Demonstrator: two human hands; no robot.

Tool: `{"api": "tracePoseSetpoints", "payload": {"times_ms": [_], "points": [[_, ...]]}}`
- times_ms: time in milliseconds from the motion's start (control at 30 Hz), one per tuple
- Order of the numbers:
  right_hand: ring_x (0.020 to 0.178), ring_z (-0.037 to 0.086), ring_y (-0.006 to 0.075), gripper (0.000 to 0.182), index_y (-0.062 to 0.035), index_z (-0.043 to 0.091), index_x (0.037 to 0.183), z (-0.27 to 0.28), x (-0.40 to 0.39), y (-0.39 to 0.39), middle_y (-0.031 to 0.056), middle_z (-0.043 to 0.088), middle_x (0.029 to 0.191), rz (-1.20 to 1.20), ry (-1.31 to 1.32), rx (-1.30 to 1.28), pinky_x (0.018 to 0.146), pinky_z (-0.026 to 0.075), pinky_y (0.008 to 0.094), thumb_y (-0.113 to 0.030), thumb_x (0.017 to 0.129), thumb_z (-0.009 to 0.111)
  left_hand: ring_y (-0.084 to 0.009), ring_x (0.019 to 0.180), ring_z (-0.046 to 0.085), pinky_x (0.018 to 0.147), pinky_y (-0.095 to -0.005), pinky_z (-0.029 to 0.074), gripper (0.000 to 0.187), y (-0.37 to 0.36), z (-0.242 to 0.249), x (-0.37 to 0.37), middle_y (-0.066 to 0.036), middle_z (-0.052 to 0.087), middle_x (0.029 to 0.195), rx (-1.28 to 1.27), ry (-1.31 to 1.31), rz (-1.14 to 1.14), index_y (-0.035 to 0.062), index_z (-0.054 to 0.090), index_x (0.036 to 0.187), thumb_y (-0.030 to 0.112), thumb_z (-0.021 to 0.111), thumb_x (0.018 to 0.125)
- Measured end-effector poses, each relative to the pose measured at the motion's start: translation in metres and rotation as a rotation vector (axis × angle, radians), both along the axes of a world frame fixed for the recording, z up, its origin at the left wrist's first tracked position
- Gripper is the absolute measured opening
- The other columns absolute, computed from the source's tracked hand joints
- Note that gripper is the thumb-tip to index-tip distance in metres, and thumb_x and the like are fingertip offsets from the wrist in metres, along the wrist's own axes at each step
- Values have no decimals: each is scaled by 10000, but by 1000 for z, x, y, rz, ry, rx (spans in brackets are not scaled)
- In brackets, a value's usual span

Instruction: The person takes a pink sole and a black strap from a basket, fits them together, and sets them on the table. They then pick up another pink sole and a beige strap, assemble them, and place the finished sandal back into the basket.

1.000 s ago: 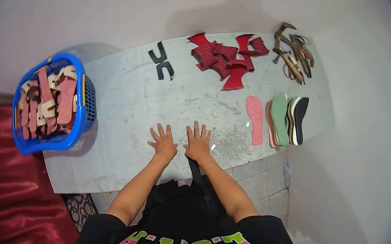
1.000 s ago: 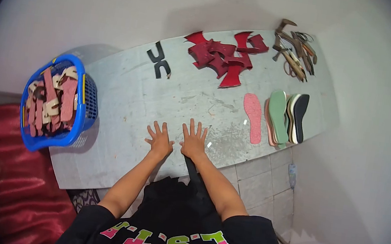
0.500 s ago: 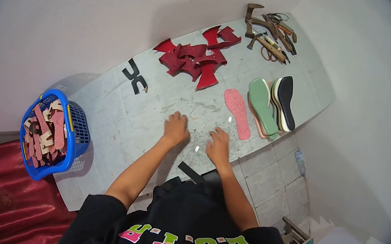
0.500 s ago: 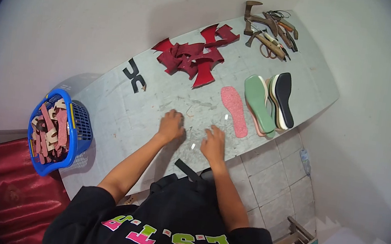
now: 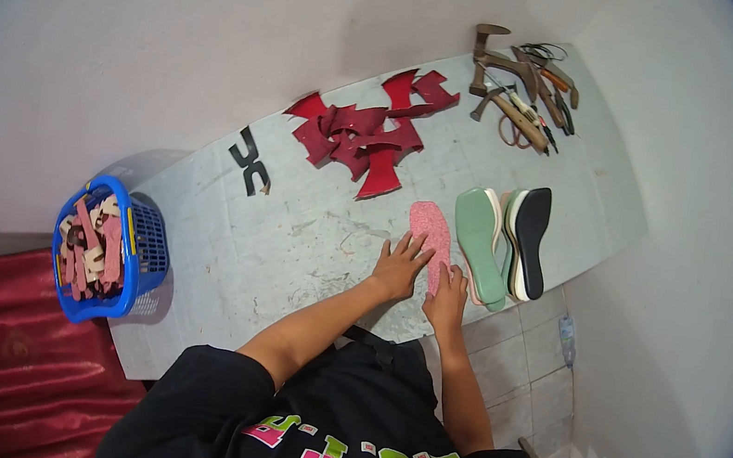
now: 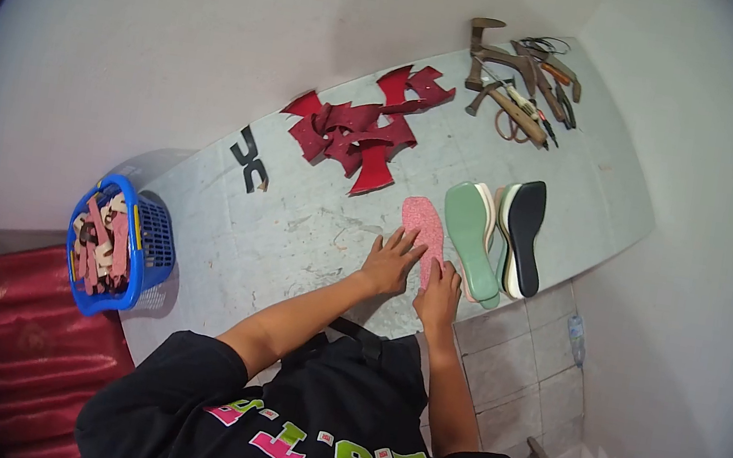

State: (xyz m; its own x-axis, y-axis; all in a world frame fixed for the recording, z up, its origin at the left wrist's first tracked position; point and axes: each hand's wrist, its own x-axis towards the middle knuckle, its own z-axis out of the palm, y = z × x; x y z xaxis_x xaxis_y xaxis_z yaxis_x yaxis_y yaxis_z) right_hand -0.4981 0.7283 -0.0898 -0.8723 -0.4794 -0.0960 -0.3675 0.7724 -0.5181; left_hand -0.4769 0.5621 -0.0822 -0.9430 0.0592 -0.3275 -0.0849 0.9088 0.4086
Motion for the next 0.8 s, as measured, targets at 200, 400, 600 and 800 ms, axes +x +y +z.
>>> {"api": "tracePoseSetpoints", "payload": {"times_ms": [200, 400, 600, 800], "points": [[1120, 486, 412, 713, -36, 522, 1308, -6, -4, -24, 214, 486, 1233, 147, 26, -11, 910, 464, 488, -40, 623, 718, -372, 1473, 164, 1108, -686, 195, 783, -21, 0, 30, -124, 179, 1602, 1, 24, 131, 182, 372, 1475, 121, 645, 744], [1108, 494, 425, 697, -28, 528, 1305, 6, 35, -103, 233, 493, 1236, 361, -72, 7, 917, 472, 481, -112, 642, 728, -383, 1459, 202, 1100, -704, 176, 743, -75, -9, 96, -143, 224, 1586, -24, 42, 409, 134, 421, 1436, 130, 651, 729], [1078, 506, 450, 638, 7, 531, 1291, 17, 124, -204, 280, 501, 1212, 476, -137, -63, 885, 486, 507, -254, 741, 720, -380, 1431, 274, 1129, -584, 261, 651, -148, 1, 193, -195, 276, 1556, 98, 137, 697, 64, 505, 1361, 60, 634, 723], [1022, 507, 460, 651, 19, 500, 1303, 17, 198, -276, 282, 492, 1161, 478, -181, -62, 856, 483, 514, -252, 752, 715, -374, 1427, 282, 1132, -542, 285, 649, -202, -29, 284, -187, 279, 1552, 221, 267, 836, 83, 487, 1387, 74, 665, 763]]}}
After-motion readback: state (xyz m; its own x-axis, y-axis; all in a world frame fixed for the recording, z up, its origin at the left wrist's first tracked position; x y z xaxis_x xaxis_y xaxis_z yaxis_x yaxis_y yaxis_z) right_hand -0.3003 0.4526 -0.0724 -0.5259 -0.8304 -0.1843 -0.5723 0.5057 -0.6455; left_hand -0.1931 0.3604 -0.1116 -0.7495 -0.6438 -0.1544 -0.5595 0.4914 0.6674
